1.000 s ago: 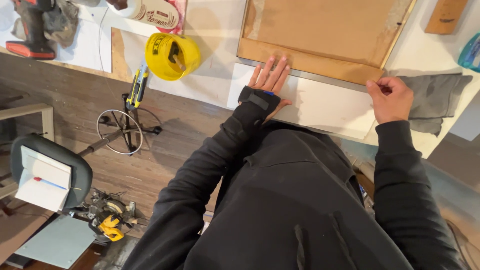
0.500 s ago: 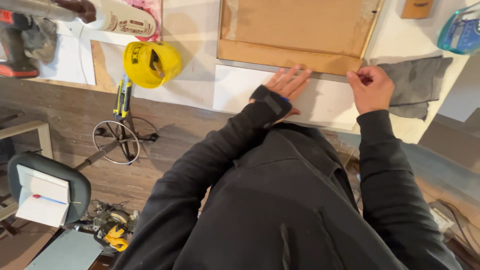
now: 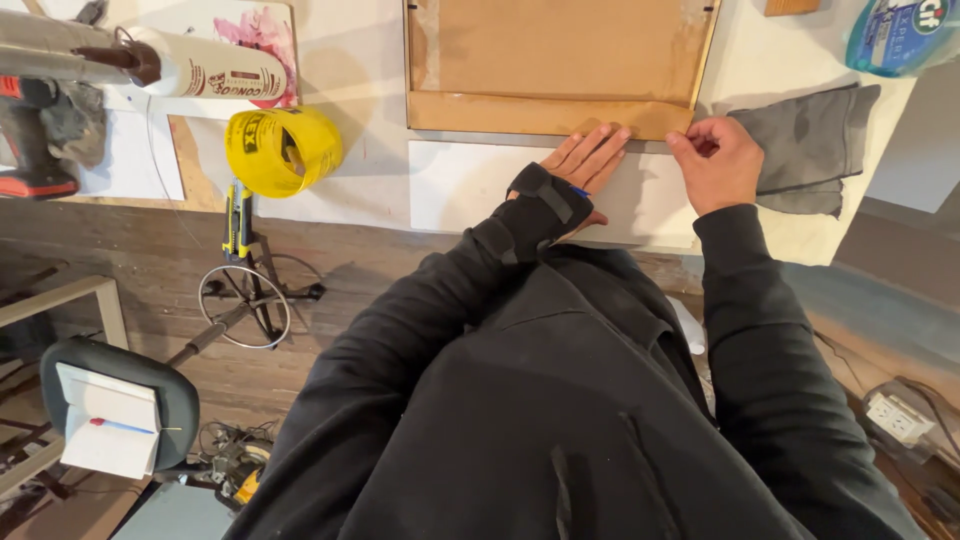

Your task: Applying a finish to a wooden strip and assembling it onto a picture frame.

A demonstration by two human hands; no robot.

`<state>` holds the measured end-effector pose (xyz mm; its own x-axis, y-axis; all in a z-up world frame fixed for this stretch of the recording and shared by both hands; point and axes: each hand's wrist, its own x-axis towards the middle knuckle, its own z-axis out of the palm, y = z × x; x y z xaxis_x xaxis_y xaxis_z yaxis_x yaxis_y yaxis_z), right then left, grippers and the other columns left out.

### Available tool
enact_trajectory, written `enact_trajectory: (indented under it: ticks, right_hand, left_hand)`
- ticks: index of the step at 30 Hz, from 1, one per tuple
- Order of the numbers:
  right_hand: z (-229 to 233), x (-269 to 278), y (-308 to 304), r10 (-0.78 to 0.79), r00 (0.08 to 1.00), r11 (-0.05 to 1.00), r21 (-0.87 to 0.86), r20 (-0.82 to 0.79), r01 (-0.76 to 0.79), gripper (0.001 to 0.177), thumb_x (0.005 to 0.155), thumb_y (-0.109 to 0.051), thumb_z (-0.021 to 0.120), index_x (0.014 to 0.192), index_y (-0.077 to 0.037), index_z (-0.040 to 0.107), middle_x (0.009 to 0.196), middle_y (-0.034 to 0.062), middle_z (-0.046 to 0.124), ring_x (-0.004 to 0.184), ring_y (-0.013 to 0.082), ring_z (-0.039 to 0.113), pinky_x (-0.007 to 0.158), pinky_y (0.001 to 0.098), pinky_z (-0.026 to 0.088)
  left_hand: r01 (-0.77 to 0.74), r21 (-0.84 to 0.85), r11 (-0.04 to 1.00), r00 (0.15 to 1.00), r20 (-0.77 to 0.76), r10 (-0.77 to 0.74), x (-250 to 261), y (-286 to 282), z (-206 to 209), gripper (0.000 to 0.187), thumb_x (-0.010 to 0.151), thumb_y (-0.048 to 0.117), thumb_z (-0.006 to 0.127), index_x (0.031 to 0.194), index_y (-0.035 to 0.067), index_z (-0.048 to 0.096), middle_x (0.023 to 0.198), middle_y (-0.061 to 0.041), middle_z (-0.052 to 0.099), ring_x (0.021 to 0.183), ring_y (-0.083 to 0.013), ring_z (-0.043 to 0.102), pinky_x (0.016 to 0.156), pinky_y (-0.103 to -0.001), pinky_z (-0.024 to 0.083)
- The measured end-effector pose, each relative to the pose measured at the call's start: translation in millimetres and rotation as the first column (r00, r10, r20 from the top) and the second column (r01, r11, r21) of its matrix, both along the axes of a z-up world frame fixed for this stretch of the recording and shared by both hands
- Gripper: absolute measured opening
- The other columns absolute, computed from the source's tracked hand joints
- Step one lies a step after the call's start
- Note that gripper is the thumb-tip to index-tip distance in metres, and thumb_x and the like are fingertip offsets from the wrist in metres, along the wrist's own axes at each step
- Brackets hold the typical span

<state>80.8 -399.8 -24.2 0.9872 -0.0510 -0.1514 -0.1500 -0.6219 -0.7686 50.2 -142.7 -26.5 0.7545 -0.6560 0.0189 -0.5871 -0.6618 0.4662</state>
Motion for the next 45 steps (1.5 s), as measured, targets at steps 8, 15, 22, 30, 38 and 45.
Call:
enact_trajectory:
  ticks: [8, 15, 22, 30, 38, 45]
  right_hand:
    - [3.8, 5.4, -1.6, -0.082, 0.996, 0.993, 0.076, -0.046, 0.085, 0.038, 0.090, -0.008, 0.089, 0.106, 0.001, 0.055, 0.090, 0.0055, 0.067, 0.076, 0.0092, 0.064, 0.072, 0.0246, 0.056]
    - [-16.5, 7.0, -38.9, -0.095, 0.992, 0.975, 0.195, -0.080, 0.110, 0.030, 0.096, 0.004, 0.076, 0.111, -0.001, 0.050, 0.100, 0.0051, 0.071, 0.091, 0.0091, 0.071, 0.081, 0.0242, 0.058]
    - [5.1, 5.2, -27.2, -0.059, 0.996, 0.983, 0.168, -0.070, 0.070, 0.031, 0.097, 0.000, 0.082, 0.110, -0.001, 0.054, 0.099, 0.0063, 0.070, 0.090, 0.0103, 0.069, 0.082, 0.0258, 0.058]
    - [5.5, 8.7, -15.6, -0.001, 0.997, 0.999, -0.042, -0.076, -0.002, 0.041, 0.090, -0.011, 0.094, 0.101, -0.001, 0.055, 0.086, 0.0074, 0.067, 0.076, 0.0129, 0.065, 0.071, 0.0285, 0.057]
    - [-4.0, 11.7, -30.0, 0.070, 0.995, 0.997, -0.040, -0.077, -0.073, 0.039, 0.092, -0.015, 0.094, 0.102, -0.002, 0.058, 0.089, 0.0071, 0.069, 0.077, 0.0109, 0.065, 0.072, 0.0276, 0.056]
    - [42.6, 42.3, -15.6, 0.440, 0.895, 0.802, -0.482, 0.076, -0.354, 0.047, 0.080, -0.027, 0.101, 0.088, -0.006, 0.059, 0.092, 0.0066, 0.060, 0.100, 0.0299, 0.058, 0.086, 0.0415, 0.050]
  left_hand:
    - [0.004, 0.021, 1.000, 0.999, -0.041, -0.003, -0.3, -4.1, -2.0, 0.105, 0.076, 0.054, 0.083, 0.155, -0.001, 0.040, 0.169, -0.013, 0.022, 0.157, -0.0311, 0.022, 0.127, -0.046, 0.023]
    - [-0.007, -0.016, 1.000, 0.999, -0.041, 0.007, 0.5, -2.1, 6.1, 0.105, 0.076, 0.053, 0.083, 0.154, -0.003, 0.042, 0.169, -0.014, 0.022, 0.157, -0.0320, 0.022, 0.126, -0.047, 0.023]
    - [-0.005, -0.008, 1.000, 1.000, -0.021, 0.005, 2.1, -1.8, 12.5, 0.103, 0.077, 0.052, 0.084, 0.153, -0.004, 0.043, 0.169, -0.014, 0.023, 0.158, -0.0318, 0.022, 0.127, -0.046, 0.024]
    - [0.034, -0.015, 0.999, 0.998, -0.062, -0.034, 5.3, -26.5, -5.6, 0.108, 0.073, 0.052, 0.084, 0.153, -0.007, 0.041, 0.169, -0.019, 0.021, 0.158, -0.0329, 0.020, 0.127, -0.047, 0.023]
    - [0.081, -0.033, 0.996, 0.996, 0.029, -0.080, 1.1, -36.0, -17.3, 0.115, 0.072, 0.052, 0.085, 0.154, -0.011, 0.036, 0.168, -0.021, 0.022, 0.157, -0.0364, 0.021, 0.127, -0.050, 0.023]
    - [-0.217, -0.028, 0.976, 0.967, -0.144, 0.211, -36.7, 97.9, 10.2, 0.109, 0.074, 0.049, 0.087, 0.153, -0.009, 0.037, 0.166, -0.024, 0.028, 0.155, -0.0404, 0.025, 0.123, -0.050, 0.028]
